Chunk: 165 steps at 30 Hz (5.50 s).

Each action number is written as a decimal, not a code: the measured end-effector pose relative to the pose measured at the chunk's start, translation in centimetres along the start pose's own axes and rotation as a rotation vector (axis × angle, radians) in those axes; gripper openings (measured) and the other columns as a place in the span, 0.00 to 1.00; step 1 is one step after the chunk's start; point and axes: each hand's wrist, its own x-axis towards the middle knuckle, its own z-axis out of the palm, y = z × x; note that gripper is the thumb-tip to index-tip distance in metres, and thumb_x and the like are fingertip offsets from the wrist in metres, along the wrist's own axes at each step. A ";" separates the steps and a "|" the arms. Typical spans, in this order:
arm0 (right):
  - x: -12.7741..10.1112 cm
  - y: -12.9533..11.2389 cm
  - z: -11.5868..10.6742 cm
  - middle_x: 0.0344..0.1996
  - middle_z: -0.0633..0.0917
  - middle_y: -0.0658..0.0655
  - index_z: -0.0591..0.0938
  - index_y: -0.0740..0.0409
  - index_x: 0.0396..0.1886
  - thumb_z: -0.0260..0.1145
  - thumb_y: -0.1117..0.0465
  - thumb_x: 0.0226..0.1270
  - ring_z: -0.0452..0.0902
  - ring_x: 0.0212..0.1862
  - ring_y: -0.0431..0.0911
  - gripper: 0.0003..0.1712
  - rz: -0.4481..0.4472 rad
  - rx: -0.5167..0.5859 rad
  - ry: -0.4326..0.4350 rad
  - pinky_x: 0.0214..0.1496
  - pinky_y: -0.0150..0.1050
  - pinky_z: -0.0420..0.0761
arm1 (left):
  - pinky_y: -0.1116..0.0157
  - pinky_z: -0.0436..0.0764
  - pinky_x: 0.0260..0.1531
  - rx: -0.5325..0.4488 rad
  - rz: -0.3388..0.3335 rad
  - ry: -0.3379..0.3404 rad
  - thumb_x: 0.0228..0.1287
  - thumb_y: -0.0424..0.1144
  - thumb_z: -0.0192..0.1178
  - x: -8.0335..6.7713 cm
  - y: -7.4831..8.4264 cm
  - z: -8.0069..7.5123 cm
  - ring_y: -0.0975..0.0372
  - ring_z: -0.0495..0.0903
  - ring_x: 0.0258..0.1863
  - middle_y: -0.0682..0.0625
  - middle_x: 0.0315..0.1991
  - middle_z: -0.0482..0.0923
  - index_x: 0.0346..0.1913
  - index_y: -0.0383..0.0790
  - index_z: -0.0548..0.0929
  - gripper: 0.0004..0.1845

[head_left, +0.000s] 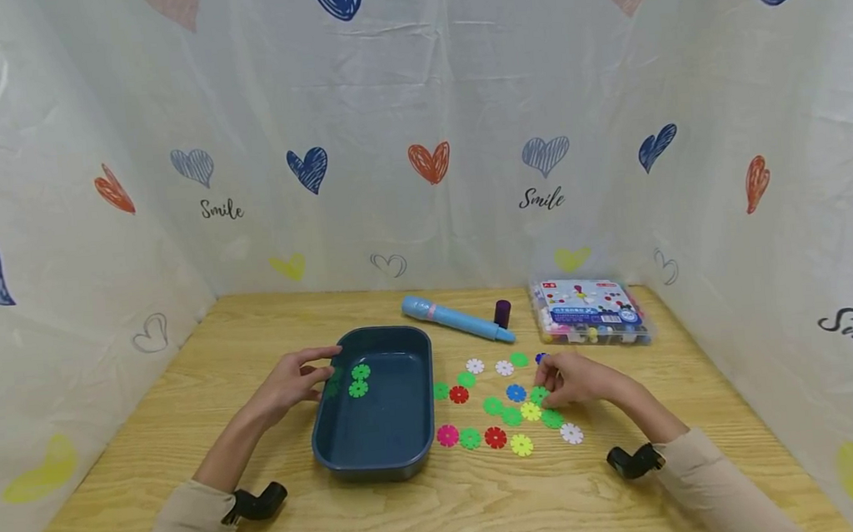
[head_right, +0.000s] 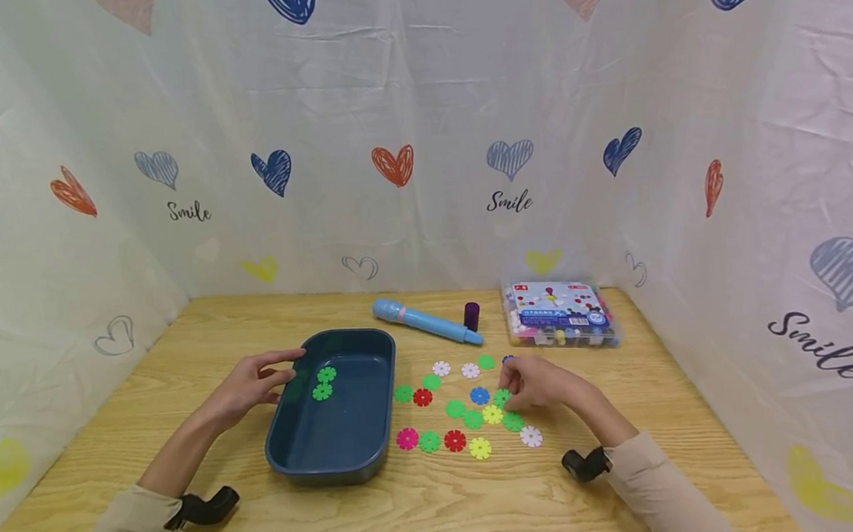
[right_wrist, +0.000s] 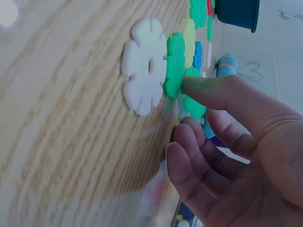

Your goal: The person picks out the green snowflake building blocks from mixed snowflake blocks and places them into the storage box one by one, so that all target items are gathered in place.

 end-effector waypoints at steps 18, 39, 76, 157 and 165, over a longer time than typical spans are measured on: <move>-0.5 0.0 -0.7 0.33 0.84 0.61 0.82 0.66 0.43 0.61 0.69 0.69 0.75 0.34 0.42 0.07 -0.167 0.023 0.019 0.38 0.31 0.78 | 0.65 0.85 0.38 -0.006 -0.013 0.007 0.73 0.34 0.53 0.0 -0.1 0.0 0.47 0.74 0.56 0.33 0.73 0.59 0.69 0.34 0.69 0.24; 3.8 -5.2 -2.0 0.39 0.87 0.60 0.83 0.65 0.51 0.58 0.65 0.73 0.83 0.39 0.62 0.13 -0.197 0.053 -0.018 0.42 0.49 0.86 | 0.63 0.85 0.39 -0.007 0.004 -0.003 0.74 0.34 0.53 0.0 0.1 -0.1 0.44 0.73 0.58 0.31 0.73 0.58 0.70 0.32 0.68 0.24; 13.2 -16.8 -1.1 0.37 0.87 0.59 0.84 0.61 0.52 0.56 0.68 0.71 0.85 0.38 0.56 0.14 -0.316 -0.084 -0.172 0.39 0.40 0.85 | 0.63 0.85 0.39 0.010 0.000 -0.002 0.74 0.35 0.53 0.1 0.0 0.0 0.46 0.75 0.56 0.31 0.72 0.59 0.69 0.33 0.69 0.24; 7.4 -11.5 -3.5 0.38 0.87 0.59 0.81 0.61 0.55 0.62 0.62 0.71 0.85 0.37 0.43 0.15 -0.177 -0.040 -0.109 0.42 0.43 0.86 | 0.63 0.85 0.37 0.011 0.007 0.007 0.74 0.33 0.52 -0.1 0.2 -0.2 0.42 0.72 0.60 0.32 0.72 0.60 0.70 0.33 0.68 0.24; 3.7 -7.5 -2.7 0.38 0.86 0.57 0.82 0.61 0.53 0.62 0.62 0.71 0.84 0.40 0.50 0.15 -0.155 -0.093 -0.096 0.39 0.33 0.83 | 0.62 0.86 0.39 -0.006 0.002 0.006 0.74 0.34 0.52 -0.1 -0.1 -0.3 0.41 0.72 0.61 0.32 0.73 0.58 0.70 0.33 0.68 0.24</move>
